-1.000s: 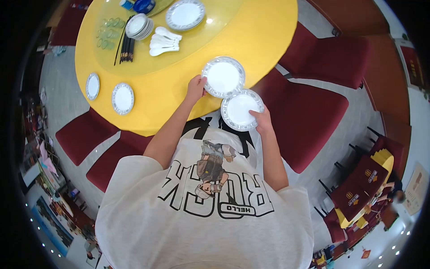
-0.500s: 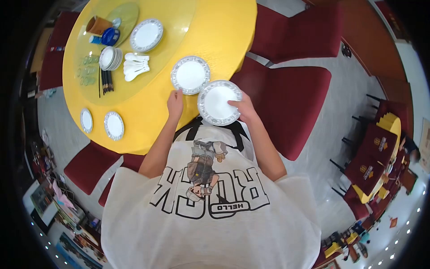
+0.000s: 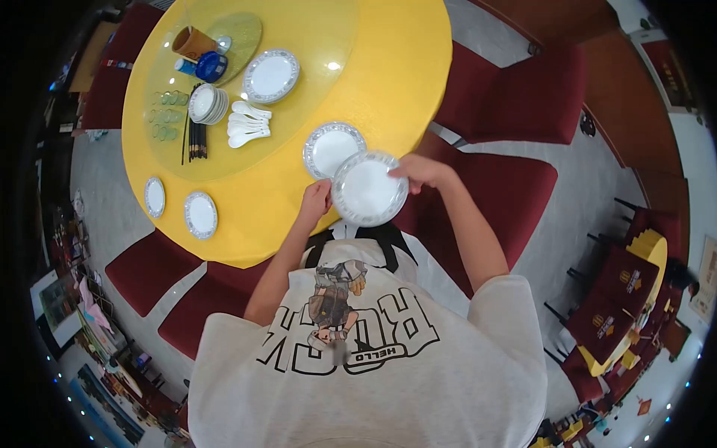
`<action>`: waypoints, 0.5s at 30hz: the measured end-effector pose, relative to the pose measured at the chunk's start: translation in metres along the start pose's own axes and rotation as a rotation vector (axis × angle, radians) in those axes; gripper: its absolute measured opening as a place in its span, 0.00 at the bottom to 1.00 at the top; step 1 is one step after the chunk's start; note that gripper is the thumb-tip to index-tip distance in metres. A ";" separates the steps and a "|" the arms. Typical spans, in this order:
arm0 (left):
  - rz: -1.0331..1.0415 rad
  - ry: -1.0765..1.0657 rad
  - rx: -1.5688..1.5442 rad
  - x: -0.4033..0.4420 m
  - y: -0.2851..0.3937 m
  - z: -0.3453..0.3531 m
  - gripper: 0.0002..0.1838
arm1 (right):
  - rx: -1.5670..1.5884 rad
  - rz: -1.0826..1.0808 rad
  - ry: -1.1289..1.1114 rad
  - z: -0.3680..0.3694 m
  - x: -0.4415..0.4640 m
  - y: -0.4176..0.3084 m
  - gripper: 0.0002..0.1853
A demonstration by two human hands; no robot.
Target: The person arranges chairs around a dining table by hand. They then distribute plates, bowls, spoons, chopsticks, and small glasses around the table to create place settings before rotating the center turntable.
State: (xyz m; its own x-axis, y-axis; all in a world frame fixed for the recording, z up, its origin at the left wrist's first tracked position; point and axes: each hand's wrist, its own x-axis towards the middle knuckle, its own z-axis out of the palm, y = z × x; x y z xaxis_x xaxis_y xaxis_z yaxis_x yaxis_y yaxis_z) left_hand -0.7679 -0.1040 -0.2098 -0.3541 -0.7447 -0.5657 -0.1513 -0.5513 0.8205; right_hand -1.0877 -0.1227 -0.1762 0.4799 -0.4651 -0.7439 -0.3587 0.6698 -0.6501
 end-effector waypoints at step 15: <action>-0.187 0.573 -0.298 -0.076 -0.031 -0.046 0.12 | 1.059 -0.292 1.007 -0.132 0.174 -0.050 0.11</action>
State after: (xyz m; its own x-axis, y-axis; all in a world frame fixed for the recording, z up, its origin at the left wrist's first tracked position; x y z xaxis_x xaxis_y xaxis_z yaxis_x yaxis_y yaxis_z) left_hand -0.6938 -0.0472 -0.1959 0.2117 -0.6633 -0.7178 0.1283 -0.7092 0.6932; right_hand -1.0920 -0.3143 -0.2938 -0.4683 -0.5527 -0.6894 0.5958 0.3787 -0.7083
